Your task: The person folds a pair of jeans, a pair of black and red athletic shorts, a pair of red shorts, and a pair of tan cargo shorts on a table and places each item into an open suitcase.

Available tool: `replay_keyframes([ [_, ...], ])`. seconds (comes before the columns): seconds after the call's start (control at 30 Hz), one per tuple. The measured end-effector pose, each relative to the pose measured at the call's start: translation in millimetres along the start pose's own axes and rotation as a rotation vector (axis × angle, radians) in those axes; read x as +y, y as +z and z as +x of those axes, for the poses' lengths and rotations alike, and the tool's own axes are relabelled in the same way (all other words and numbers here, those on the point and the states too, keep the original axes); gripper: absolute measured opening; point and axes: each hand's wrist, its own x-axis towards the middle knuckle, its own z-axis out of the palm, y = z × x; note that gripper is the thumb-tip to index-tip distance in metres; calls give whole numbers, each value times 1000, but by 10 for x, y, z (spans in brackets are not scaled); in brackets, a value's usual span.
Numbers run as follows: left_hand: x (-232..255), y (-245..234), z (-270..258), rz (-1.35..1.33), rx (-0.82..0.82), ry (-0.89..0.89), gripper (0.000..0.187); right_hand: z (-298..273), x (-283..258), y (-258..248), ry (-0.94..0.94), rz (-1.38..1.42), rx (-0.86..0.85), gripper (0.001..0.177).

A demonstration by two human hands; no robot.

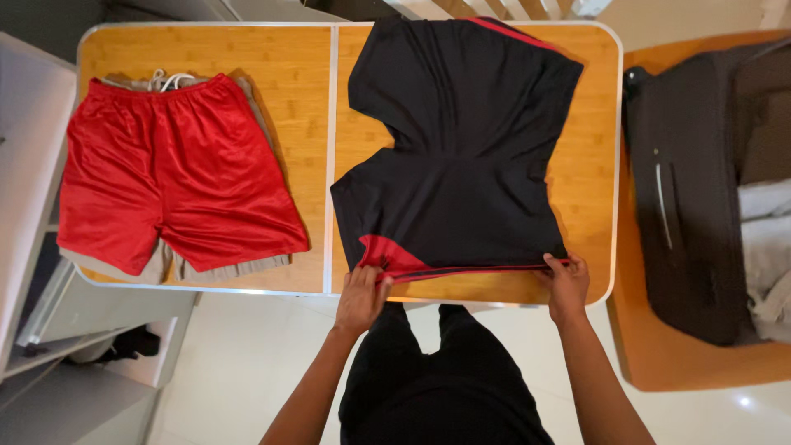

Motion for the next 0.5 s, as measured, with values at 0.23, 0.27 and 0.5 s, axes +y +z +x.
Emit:
replay_keyframes([
  [0.23, -316, -191, -210, -99, -152, 58, 34, -526, 174, -30, -14, -59, 87, 41],
  [0.27, -347, -241, -225, -100, -161, 65, 34, -637, 157, -48, -26, -78, 101, 41],
  [0.5, -265, -906, -6, -178, -696, -60, 27, -1365, -175, -245, 62, -328, 276, 43],
])
